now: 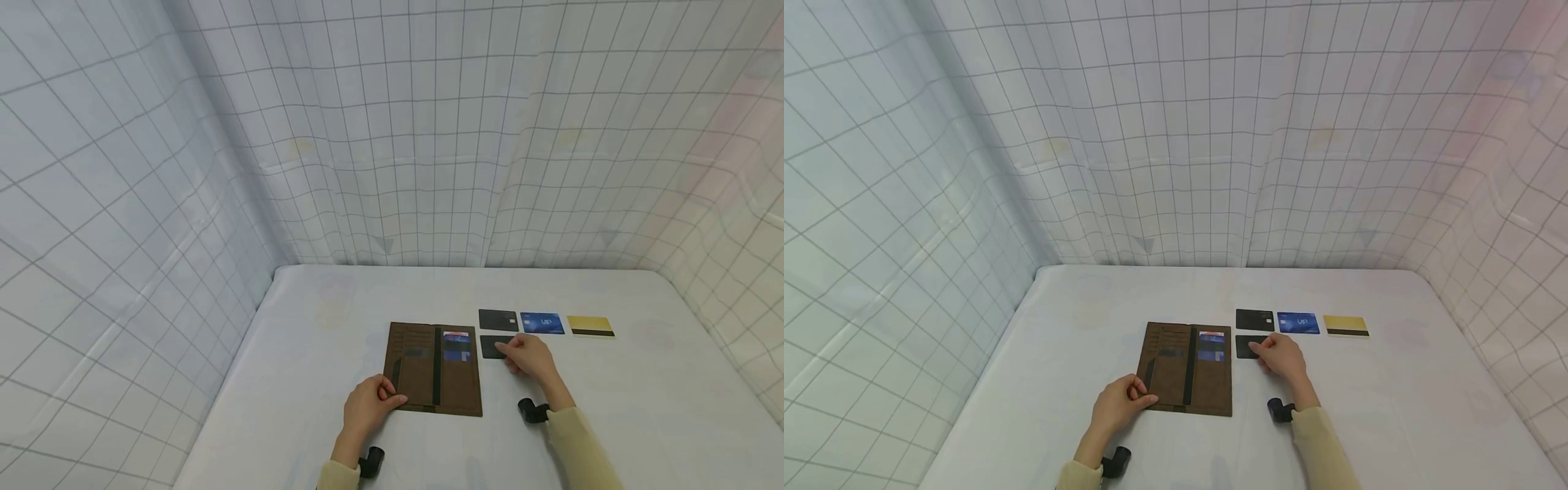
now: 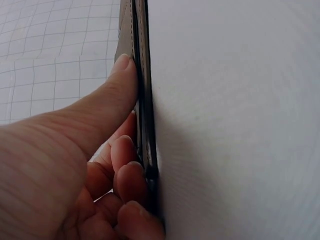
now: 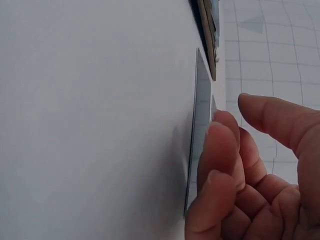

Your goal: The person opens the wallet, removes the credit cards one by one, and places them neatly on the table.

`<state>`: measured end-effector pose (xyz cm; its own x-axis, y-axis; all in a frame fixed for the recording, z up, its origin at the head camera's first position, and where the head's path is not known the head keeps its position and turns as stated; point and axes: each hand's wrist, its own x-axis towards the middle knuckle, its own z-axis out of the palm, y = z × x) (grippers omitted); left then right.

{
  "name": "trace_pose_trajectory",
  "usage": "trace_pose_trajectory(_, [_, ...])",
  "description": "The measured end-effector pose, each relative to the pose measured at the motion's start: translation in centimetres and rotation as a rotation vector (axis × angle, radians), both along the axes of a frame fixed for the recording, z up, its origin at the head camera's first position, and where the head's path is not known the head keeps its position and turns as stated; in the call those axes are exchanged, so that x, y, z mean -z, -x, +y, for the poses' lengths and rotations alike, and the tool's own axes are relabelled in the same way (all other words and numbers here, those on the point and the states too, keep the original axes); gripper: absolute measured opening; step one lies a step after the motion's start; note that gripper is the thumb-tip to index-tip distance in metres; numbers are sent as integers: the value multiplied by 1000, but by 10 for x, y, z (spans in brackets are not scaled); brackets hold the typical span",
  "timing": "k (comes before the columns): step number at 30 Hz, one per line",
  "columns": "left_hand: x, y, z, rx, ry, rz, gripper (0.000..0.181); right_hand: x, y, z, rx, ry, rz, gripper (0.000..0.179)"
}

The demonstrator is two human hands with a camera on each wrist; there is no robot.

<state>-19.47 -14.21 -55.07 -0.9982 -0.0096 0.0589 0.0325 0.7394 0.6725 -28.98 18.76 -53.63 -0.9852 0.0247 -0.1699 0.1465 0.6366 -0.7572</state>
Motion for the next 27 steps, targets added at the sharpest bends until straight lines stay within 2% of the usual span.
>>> trace_pose_trajectory(6, [1,1,0,1,1,-12,29,-4,10,-27,-83,-16,110,29])
trace_pose_trajectory(11, [1,1,0,-2,7,-13,30,-8,16,-54,-203,10,178,25])
trace_pose_trajectory(21, [0,1,0,-1,-1,-24,29,-13,23,-102,-463,-55,172,21])
trace_pose_trajectory(27, [0,1,-1,7,-6,-25,29,-13,22,-118,-506,-119,168,23])
